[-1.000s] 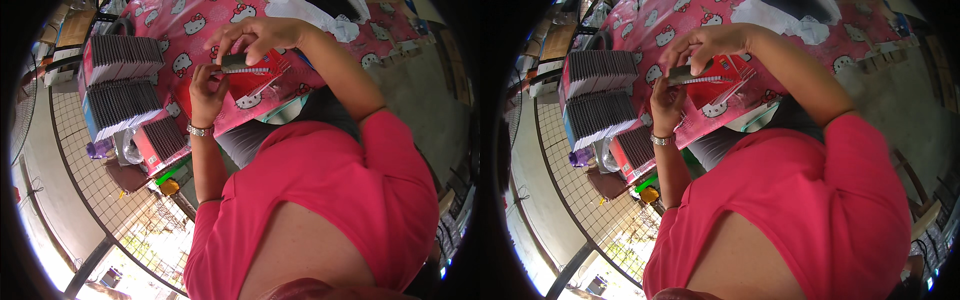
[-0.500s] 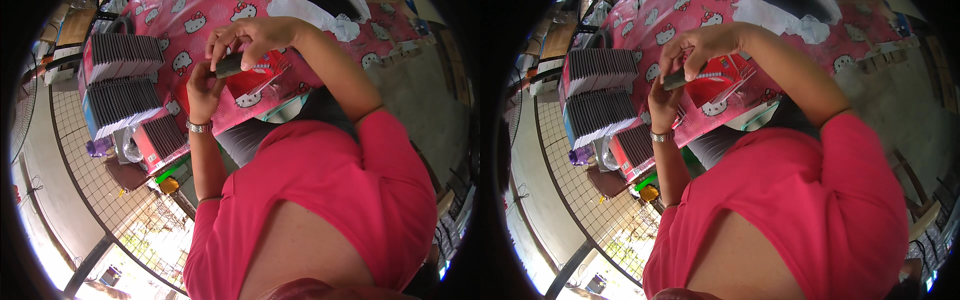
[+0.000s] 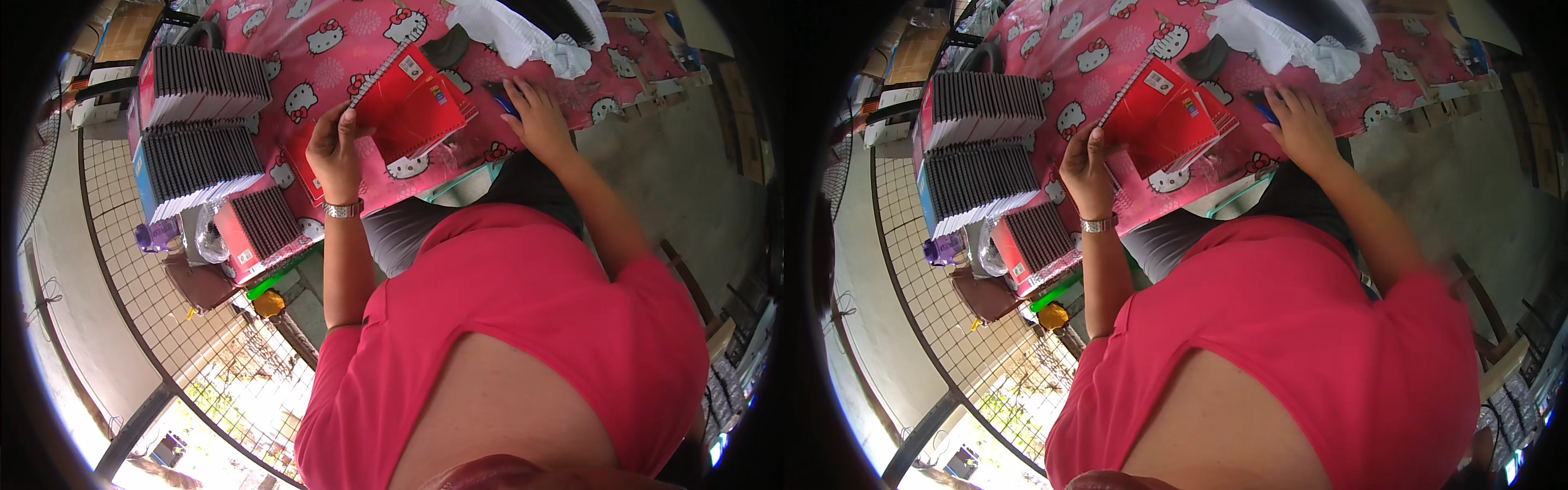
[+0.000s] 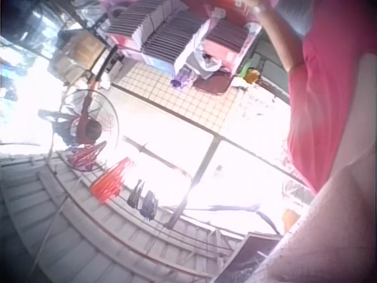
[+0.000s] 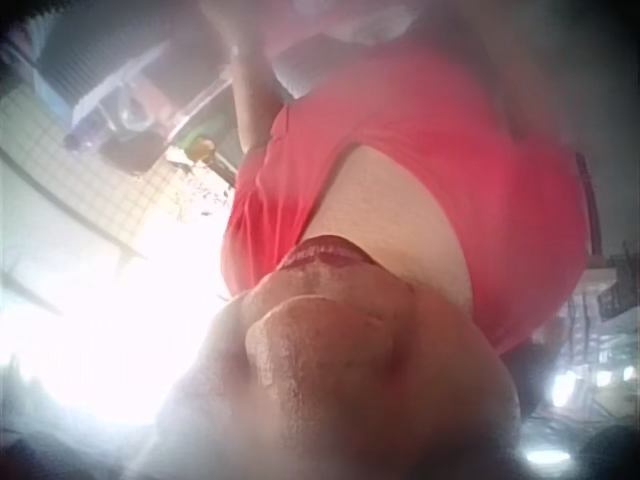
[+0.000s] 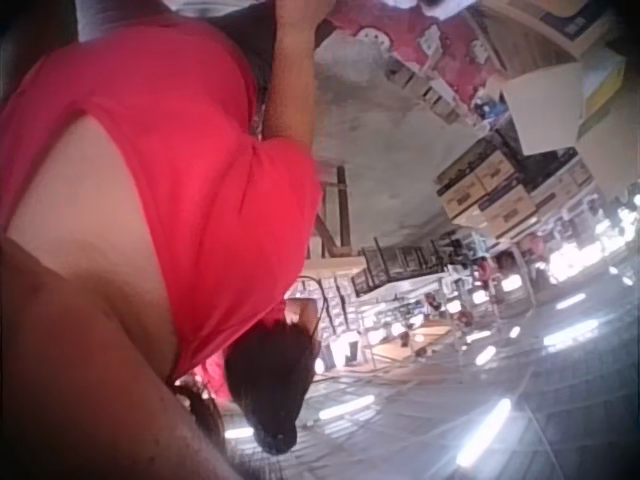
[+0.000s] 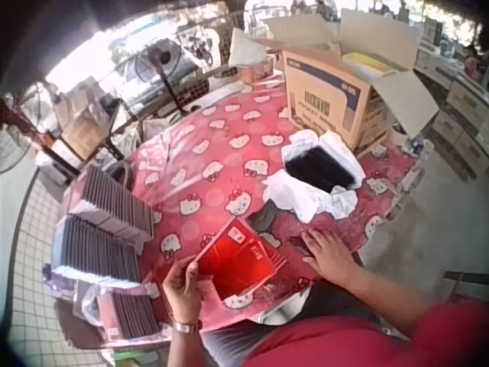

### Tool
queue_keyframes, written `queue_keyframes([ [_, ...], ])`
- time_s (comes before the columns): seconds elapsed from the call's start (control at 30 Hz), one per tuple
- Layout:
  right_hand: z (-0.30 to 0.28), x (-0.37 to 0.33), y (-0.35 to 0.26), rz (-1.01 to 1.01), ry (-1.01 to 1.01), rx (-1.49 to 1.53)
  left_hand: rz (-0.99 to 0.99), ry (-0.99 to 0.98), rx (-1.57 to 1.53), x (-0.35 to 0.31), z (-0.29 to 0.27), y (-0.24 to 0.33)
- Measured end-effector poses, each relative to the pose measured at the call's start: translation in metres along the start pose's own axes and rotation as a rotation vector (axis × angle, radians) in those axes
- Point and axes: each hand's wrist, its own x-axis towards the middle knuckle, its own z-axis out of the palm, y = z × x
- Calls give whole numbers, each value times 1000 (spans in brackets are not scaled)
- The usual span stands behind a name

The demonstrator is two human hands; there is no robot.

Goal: The person applies staples to the corners of small red notebooks using a stapler and then places each stapled notebook onto a stack.

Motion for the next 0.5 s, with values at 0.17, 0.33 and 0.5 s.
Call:
queue_keyframes([
  [0.17,-15,1,-22,147,100,465,19,21,115,2,-1,-10],
  [0.33,-49,44,-110,-213,119,647,174,3,90,0,8,-17],
  [0.5,-42,58,-139,-303,107,525,125,-13,70,-5,-2,-24],
])
